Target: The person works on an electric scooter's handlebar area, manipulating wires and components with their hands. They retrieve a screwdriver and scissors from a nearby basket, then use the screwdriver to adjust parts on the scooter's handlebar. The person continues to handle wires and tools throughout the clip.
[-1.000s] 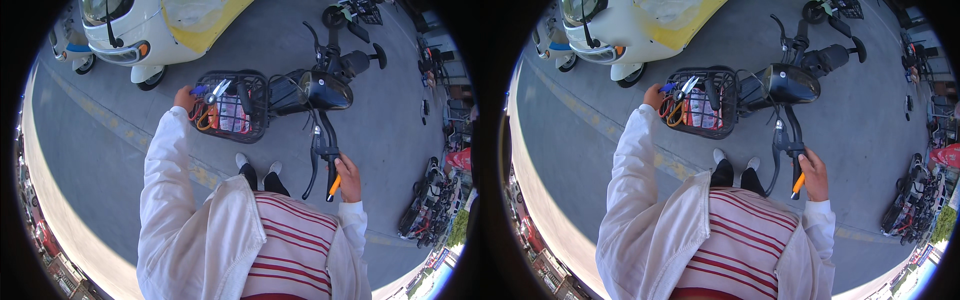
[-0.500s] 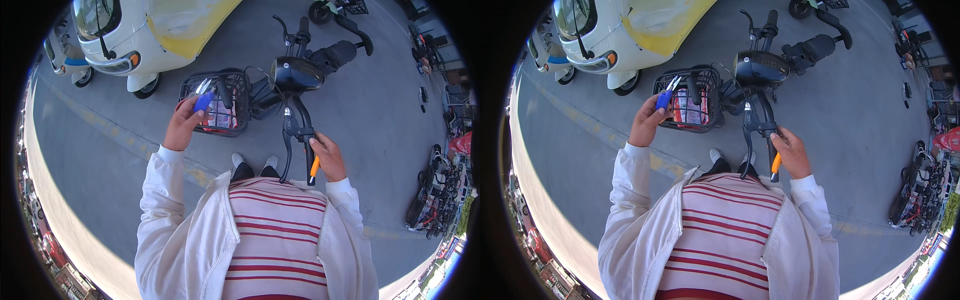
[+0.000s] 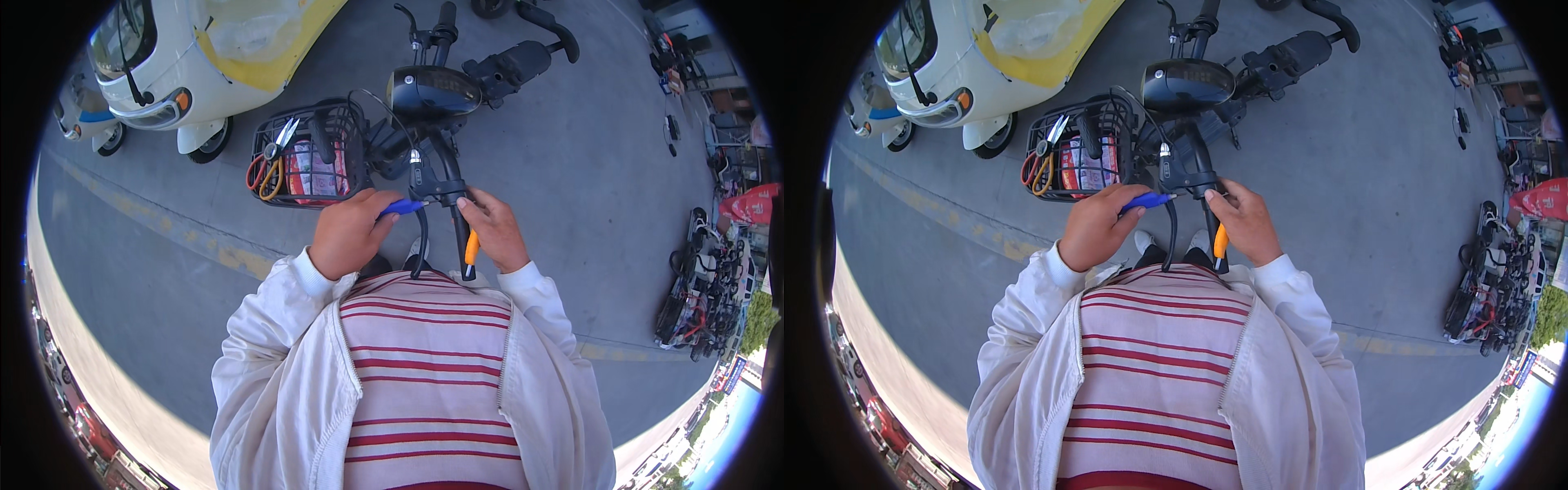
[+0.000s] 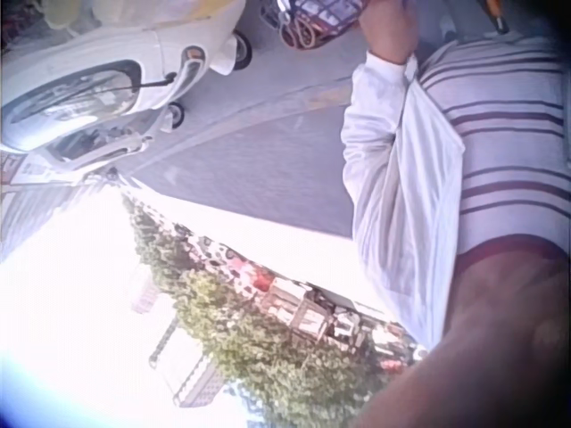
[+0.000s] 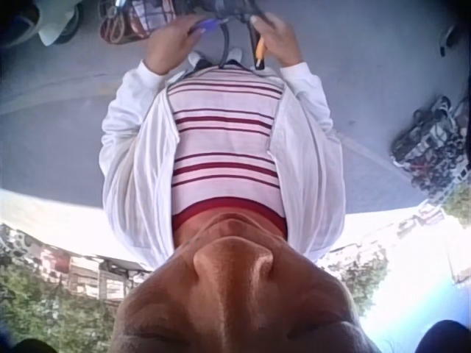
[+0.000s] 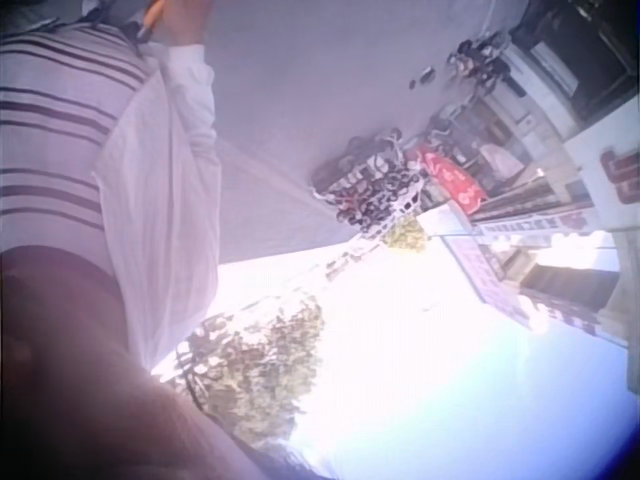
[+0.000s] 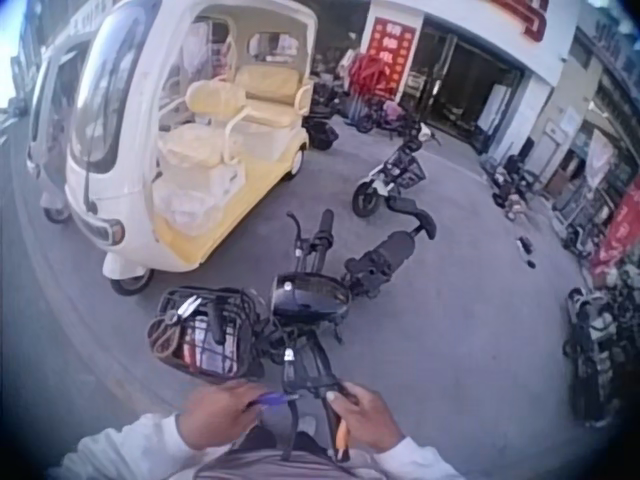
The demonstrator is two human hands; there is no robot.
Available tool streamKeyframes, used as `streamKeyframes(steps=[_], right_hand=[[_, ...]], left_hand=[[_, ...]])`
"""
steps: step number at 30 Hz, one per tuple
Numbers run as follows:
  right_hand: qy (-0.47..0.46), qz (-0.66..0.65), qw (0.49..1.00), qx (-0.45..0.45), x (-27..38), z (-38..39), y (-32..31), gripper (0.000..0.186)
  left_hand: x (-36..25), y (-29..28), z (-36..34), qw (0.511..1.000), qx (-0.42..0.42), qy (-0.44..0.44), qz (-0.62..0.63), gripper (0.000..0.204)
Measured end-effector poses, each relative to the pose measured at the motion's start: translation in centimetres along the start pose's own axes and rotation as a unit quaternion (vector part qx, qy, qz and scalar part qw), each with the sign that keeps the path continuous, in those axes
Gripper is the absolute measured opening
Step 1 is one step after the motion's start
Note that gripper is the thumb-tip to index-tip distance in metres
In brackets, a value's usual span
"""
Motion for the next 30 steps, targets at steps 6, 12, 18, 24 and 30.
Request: streamKeyframes(steps=[6,12,18,24,30], right_hand=[[0.011,0.011,1.0,-0.004,0.5,0.2,-0.1,0.04],[-0.002,0.007,1.0,-0.007,0.7,0.3,0.0,0.038],[0.004,0.0,1.0,-0.001,0.5,0.2,-0.1,0.038],[0.0,-0.004,1.0,0.005,0.2,0.0,-0.1,0.037],[-0.003,-0.001,1.0,0.006,0.2,0.0,-0.1,0.038]], left_hand=[[-1.1,0.0,-0.7,0.999,0.024,-0.025,-0.027,0.025],[-1.9,-0.1,-1.1,0.997,0.037,-0.038,-0.055,0.026],[-2.2,-0.1,-1.7,0.996,0.042,-0.032,-0.074,0.023],[-2.3,-0.1,-1.6,0.997,0.038,-0.043,-0.048,0.025],[-2.4,0.1,-1.6,0.996,0.051,-0.07,-0.036,0.027]])
Point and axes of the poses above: each hand's wrist, its own z-axis away from the middle knuckle, its own y-axis out of the palm, x = y × z, the point moved 2 cm from there along -z, towards the middle knuckle, and after that the axes turned 12 degrees about y, right-handed, at the moved point
